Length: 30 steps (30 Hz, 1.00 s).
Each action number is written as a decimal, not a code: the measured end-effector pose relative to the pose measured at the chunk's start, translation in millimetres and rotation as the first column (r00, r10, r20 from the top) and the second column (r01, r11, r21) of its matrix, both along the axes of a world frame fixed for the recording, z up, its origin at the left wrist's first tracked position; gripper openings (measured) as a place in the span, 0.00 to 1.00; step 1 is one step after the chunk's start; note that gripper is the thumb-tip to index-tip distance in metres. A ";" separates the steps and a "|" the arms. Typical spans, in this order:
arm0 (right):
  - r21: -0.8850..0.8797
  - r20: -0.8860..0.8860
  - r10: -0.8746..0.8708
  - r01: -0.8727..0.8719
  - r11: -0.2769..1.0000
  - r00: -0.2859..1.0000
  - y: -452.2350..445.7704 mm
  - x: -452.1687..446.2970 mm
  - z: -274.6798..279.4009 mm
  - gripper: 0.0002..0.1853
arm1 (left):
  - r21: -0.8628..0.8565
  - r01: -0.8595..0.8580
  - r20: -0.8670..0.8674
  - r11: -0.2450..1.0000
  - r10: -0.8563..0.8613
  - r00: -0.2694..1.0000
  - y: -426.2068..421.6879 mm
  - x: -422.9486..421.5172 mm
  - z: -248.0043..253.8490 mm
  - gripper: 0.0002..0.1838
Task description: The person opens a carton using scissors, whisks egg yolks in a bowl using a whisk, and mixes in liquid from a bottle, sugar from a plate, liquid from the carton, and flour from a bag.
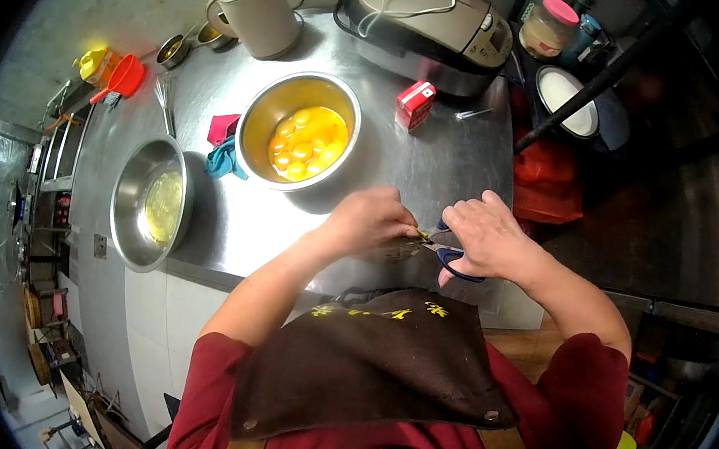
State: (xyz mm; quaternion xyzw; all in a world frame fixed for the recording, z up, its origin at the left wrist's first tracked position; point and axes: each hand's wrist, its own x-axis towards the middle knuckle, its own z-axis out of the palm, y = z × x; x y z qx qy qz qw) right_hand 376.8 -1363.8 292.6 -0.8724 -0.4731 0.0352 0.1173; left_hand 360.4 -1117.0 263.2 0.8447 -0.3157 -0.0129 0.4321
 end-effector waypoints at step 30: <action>-0.058 -0.101 -0.031 0.025 0.998 0.994 29.6 8.3 -11.6 0.40 | -0.018 -0.037 -0.116 0.999 0.034 0.993 41.5 -1.3 -7.8 0.07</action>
